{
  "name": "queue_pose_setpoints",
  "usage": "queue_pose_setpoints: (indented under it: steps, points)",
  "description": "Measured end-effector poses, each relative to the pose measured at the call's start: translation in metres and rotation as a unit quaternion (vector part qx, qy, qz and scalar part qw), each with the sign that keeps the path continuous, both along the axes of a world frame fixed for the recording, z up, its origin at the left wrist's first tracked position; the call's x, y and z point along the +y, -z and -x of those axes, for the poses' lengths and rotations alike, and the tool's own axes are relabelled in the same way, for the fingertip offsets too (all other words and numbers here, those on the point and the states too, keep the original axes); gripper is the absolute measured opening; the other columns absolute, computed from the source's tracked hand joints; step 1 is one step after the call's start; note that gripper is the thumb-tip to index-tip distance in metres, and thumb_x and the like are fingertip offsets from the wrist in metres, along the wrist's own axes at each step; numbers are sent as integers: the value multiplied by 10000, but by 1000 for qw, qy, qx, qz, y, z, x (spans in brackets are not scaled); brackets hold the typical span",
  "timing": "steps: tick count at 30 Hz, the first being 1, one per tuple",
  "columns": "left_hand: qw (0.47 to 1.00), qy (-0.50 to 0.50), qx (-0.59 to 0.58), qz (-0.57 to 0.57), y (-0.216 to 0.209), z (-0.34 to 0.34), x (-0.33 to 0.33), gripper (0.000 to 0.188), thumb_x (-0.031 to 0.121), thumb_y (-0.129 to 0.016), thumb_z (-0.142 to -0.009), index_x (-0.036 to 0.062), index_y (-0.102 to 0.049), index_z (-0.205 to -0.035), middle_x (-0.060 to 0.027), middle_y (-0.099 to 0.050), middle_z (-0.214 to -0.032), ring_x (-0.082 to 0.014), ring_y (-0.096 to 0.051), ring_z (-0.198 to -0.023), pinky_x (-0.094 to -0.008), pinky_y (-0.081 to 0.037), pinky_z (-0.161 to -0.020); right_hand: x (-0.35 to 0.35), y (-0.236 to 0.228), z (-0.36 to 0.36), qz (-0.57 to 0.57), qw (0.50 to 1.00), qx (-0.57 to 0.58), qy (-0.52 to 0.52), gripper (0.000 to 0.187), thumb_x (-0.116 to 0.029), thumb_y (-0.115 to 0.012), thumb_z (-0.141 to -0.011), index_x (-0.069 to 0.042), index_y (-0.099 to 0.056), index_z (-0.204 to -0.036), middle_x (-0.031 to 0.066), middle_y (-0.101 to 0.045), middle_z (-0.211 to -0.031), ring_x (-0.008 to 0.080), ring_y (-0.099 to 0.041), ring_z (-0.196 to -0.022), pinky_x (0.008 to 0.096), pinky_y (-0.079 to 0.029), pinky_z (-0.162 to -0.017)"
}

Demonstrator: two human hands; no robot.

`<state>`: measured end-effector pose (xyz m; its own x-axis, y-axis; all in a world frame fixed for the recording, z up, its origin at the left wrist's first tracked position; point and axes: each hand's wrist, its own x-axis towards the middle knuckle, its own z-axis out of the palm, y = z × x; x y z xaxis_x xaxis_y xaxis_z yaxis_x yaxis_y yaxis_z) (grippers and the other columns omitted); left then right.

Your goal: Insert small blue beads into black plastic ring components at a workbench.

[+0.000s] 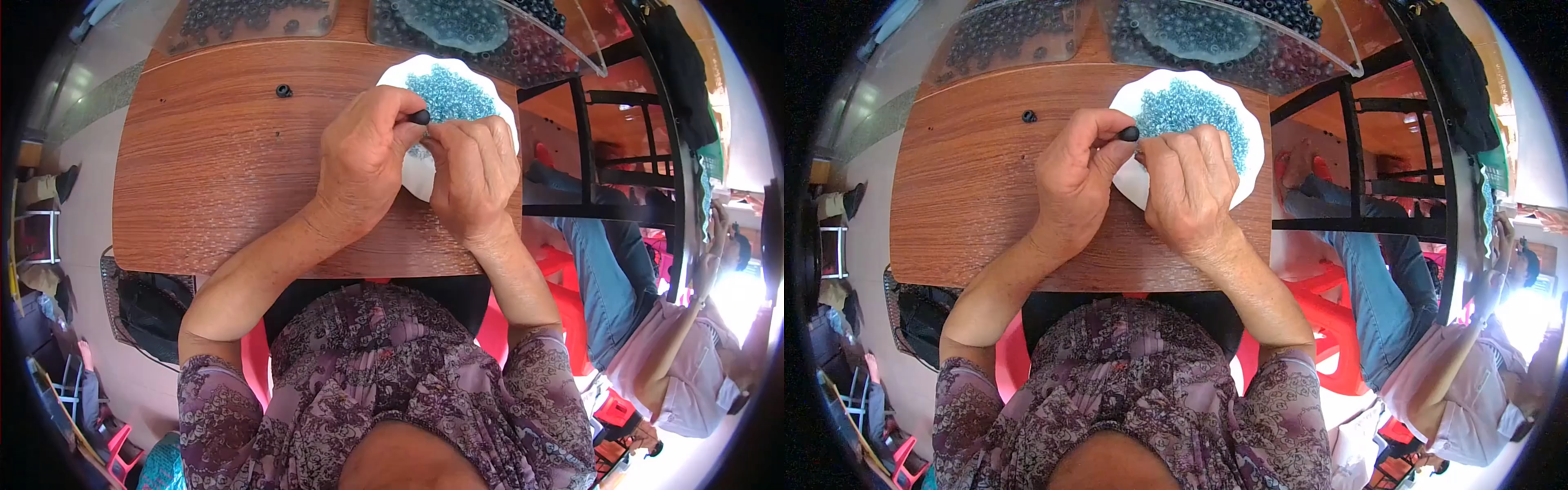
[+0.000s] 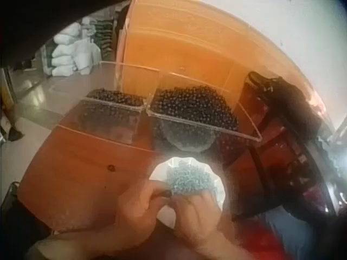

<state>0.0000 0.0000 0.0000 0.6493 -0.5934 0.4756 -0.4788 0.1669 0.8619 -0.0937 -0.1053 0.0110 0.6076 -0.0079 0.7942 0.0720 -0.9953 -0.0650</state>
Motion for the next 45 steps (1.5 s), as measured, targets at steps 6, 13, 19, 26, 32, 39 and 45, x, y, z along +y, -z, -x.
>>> queue_pose_setpoints:
  steps: [6,13,19,26,32,39,45]
  points:
    - [984,-59,-166,37,2,-2,-4,248,-53,-647,-662,35,-559,-876,-88,-575,-791,-263,-566,-711,-346,-454,-596,0,0,1,-28,999,28,2,183,48,-675,-658,-4,-578,-805,82,-555,-719,241,-505,-631,327,-393,-535]
    - [999,-19,-48,6,7,1,-2,170,-40,-610,-792,20,-570,-946,-37,-598,-836,-114,-576,-779,-241,-468,-701,10,-7,9,-404,909,106,-6,51,5,-635,-742,3,-590,-766,59,-537,-672,163,-506,-632,286,-393,-543]
    - [991,59,121,10,10,2,-2,175,-37,-578,-830,11,-545,-995,-12,-575,-903,-73,-539,-830,-211,-457,-740,8,-17,9,-643,753,136,-27,99,-38,-580,-823,9,-603,-739,19,-565,-653,70,-502,-641,219,-391,-567]
    - [969,104,222,41,12,-2,-3,166,-7,-558,-857,4,-529,-1020,-19,-562,-916,-71,-528,-816,-210,-473,-717,-1,-13,10,-718,674,151,-81,224,-167,-556,-860,35,-589,-768,55,-587,-709,100,-491,-611,222,-377,-589]
    - [957,105,267,38,13,-1,-5,163,-6,-555,-859,5,-532,-1020,-19,-567,-915,-67,-526,-800,-202,-465,-716,13,-16,4,-659,745,100,-20,111,-84,-625,-813,17,-622,-859,38,-599,-767,75,-522,-694,205,-405,-630]
    - [962,96,256,20,10,-1,-4,157,-17,-549,-857,5,-531,-1012,-12,-563,-909,-62,-524,-793,-187,-450,-730,9,-6,7,-383,914,134,-6,164,62,-672,-741,4,-629,-888,13,-603,-808,66,-526,-741,200,-426,-666]
    - [961,98,258,17,12,1,-4,164,-20,-552,-852,6,-530,-1012,-12,-558,-903,-66,-528,-806,-199,-461,-723,9,-10,7,-647,751,126,-39,45,3,-638,-797,2,-620,-839,36,-603,-745,72,-524,-700,200,-427,-659]
